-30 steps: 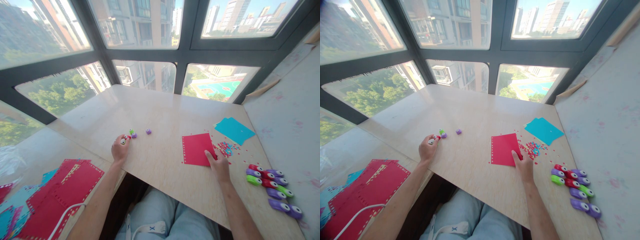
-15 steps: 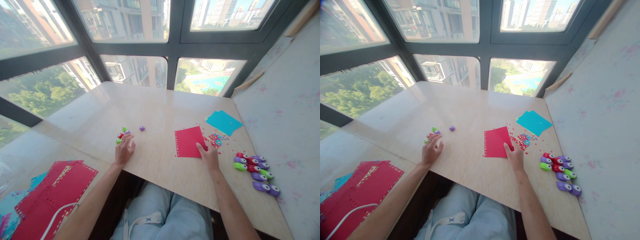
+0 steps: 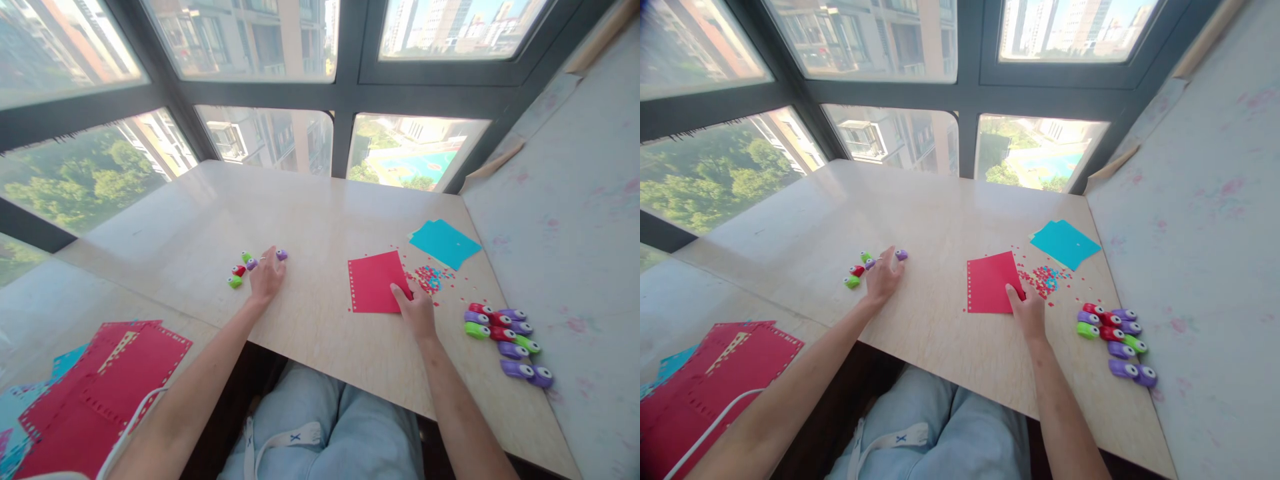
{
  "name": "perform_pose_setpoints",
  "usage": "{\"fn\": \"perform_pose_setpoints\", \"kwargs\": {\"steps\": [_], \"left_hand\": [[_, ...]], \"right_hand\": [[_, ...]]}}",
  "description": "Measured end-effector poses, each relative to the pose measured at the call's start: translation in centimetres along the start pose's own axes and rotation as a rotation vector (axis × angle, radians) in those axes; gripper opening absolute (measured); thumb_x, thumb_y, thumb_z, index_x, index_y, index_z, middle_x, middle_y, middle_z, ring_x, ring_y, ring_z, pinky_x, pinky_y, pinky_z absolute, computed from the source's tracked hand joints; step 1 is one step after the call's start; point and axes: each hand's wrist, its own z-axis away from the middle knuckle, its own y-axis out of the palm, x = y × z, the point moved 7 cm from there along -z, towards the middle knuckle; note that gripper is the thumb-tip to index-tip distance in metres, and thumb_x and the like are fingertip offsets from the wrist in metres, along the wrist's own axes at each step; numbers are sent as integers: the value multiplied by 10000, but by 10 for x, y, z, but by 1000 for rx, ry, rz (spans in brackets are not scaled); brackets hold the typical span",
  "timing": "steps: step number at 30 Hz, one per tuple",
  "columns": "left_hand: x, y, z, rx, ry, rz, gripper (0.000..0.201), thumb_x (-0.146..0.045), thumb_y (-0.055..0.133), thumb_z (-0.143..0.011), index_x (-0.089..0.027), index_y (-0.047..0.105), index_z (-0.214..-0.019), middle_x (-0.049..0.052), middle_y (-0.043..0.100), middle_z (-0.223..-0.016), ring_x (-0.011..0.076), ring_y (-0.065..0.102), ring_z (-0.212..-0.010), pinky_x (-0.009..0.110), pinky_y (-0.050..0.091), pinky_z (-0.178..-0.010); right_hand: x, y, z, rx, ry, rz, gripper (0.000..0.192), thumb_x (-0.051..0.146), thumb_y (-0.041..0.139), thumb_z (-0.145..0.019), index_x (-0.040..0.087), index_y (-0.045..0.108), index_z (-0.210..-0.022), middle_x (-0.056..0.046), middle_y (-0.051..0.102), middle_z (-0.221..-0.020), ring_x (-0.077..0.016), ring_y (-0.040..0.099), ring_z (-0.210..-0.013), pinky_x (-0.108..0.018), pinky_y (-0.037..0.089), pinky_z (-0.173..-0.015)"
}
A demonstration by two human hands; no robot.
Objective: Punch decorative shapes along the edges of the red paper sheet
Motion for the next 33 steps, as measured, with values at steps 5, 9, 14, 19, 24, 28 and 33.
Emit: {"fn": "perform_pose_setpoints", "kwargs": {"steps": [5,9,14,19,24,28,33], "left_hand": [[-3,6,-6,24,-3,11,452,-286,491,-904,-167,539,-1337,142,627,-1278,291,636,-1068,369,514,-843],[-3,5,-6,20,-7,36,401,-277,504,-899,-176,576,-1281,126,641,-1252,288,635,-1063,353,501,-827],[-5,2,-4,27,-16,60,370,-302,551,-889,-177,595,-1235,124,650,-1217,279,636,-1043,328,486,-798],[-6,1,-2,9,0,84,365,-321,584,-876,-182,596,-1214,104,659,-1183,265,635,-1040,314,481,-789],[-5,1,-1,-11,14,91,365,-317,595,-863,-175,603,-1199,105,668,-1137,255,635,-1033,305,479,-799],[-5,1,0,-16,28,76,364,-332,593,-864,-178,605,-1194,100,667,-1129,255,637,-1021,305,479,-789],[-6,1,1,-22,38,61,337,-340,589,-867,-187,620,-1166,91,670,-1111,251,639,-1001,299,471,-758]], "right_hand": [[-1,0,0,6,14,0,414,555,577,-795,156,652,-873,-102,689,-842,-240,609,-756,-375,473,-739],[1,0,1,4,11,1,395,548,571,-799,164,651,-849,-93,686,-813,-236,603,-735,-363,472,-713],[2,0,1,10,22,3,386,547,571,-797,170,643,-837,-86,682,-808,-237,605,-732,-365,470,-711],[2,0,0,7,21,9,392,549,567,-799,167,640,-844,-96,684,-822,-244,610,-749,-370,471,-723],[1,1,0,16,22,9,374,542,567,-806,174,634,-830,-80,678,-795,-231,597,-720,-357,467,-697],[1,0,1,13,25,14,384,547,576,-802,171,640,-847,-84,685,-810,-234,602,-731,-359,468,-704],[3,0,1,16,32,4,390,551,574,-802,170,641,-846,-80,677,-797,-229,596,-719,-352,462,-693]]}}
